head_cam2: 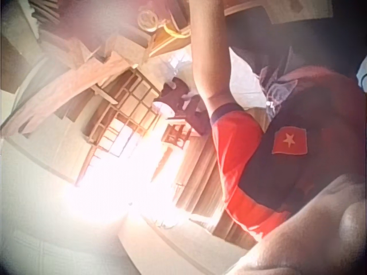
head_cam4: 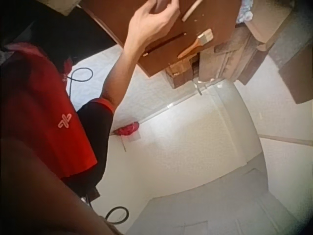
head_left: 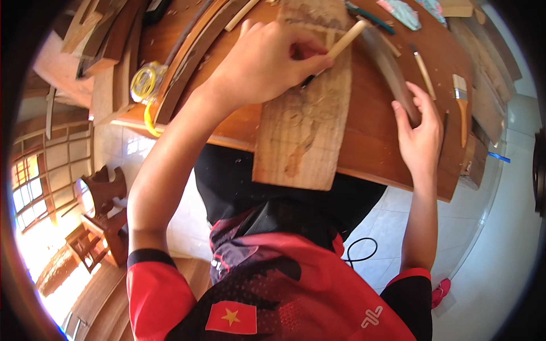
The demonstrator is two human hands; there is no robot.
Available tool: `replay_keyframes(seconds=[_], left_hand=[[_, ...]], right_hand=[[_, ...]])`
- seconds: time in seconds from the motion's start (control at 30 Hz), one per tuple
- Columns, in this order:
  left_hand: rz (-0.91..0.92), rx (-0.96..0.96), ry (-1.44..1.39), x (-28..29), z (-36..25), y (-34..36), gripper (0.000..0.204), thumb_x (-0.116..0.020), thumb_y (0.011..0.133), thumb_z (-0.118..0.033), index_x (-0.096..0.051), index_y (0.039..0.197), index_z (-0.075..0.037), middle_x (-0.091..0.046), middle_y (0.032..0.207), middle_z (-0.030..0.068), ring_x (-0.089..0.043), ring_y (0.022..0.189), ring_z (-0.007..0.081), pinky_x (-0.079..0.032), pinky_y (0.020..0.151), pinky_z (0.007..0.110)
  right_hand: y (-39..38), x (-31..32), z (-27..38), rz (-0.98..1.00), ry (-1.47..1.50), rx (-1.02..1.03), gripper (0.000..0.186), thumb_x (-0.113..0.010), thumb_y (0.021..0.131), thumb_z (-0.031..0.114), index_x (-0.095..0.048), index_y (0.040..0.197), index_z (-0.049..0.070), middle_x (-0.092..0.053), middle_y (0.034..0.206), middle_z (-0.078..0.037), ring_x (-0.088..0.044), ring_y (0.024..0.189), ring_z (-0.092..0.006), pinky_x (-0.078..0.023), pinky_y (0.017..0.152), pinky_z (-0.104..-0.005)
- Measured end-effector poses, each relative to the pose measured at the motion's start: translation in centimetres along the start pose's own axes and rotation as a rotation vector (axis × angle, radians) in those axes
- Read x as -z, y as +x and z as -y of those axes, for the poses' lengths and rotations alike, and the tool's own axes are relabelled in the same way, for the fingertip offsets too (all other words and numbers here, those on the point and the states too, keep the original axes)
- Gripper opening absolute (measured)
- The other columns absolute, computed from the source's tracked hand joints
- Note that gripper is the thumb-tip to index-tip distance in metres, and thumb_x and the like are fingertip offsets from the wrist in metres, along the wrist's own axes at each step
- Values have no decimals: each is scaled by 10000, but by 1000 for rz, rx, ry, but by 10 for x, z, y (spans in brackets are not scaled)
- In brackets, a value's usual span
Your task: The person carves a design into a rectangular wooden block using a chisel and a wooden mallet. They repeatedly strike the chisel to remove wood shavings and refine the pattern, occasionally rotating the block to access different angles.
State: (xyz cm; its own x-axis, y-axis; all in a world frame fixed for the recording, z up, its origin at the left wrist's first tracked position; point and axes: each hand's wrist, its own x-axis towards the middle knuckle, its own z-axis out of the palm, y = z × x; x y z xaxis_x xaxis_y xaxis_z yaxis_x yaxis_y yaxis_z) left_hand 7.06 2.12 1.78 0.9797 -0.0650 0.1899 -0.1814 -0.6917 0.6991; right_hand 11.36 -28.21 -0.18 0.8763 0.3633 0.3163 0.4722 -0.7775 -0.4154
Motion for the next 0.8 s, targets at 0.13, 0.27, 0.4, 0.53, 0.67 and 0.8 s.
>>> replay_keyframes(seconds=[0.13,0.27,0.4,0.53,0.67,0.8], left_hand=[[-229,-180,-9,-2,5,-10,243,-770,904,-240,-791,1061,-56,-677,812,63,-588,685,137,-484,657,315],[-147,-239,1,9,4,-38,148,-770,896,-149,-787,1019,-69,-676,859,66,-607,728,191,-499,685,334],[-91,-152,10,28,-2,-82,81,-769,895,-109,-777,952,-51,-693,843,68,-629,711,191,-496,642,316],[366,517,-72,56,-10,-154,90,-762,907,-125,-785,915,-39,-728,807,64,-675,690,174,-536,638,304],[69,723,-83,-1,15,-236,180,-773,888,-178,-767,1012,-47,-740,878,89,-713,715,222,-564,660,350],[-155,571,173,-56,25,-241,212,-798,853,-198,-782,1046,-111,-711,934,32,-692,875,243,-556,805,384]], right_hand=[[-3,-7,2,8,41,-37,346,-770,920,160,-681,1243,73,-720,1142,-141,-700,1045,-336,-540,900,-415],[-5,-11,2,21,-22,-33,359,-769,919,157,-674,1257,84,-711,1110,-131,-683,1056,-328,-529,924,-418],[-8,-7,7,31,-84,21,401,-767,920,153,-649,1297,84,-675,1176,-132,-636,1129,-327,-502,975,-430],[-18,-1,20,-41,37,83,440,-769,920,140,-623,1325,49,-639,1239,-138,-590,1185,-339,-478,1007,-446],[-36,5,39,-290,114,291,325,-784,884,94,-671,1177,8,-682,1049,-127,-661,970,-316,-539,867,-401],[-79,19,78,311,761,658,265,-849,802,253,-692,895,60,-624,751,-35,-602,589,-222,-526,567,-394]])
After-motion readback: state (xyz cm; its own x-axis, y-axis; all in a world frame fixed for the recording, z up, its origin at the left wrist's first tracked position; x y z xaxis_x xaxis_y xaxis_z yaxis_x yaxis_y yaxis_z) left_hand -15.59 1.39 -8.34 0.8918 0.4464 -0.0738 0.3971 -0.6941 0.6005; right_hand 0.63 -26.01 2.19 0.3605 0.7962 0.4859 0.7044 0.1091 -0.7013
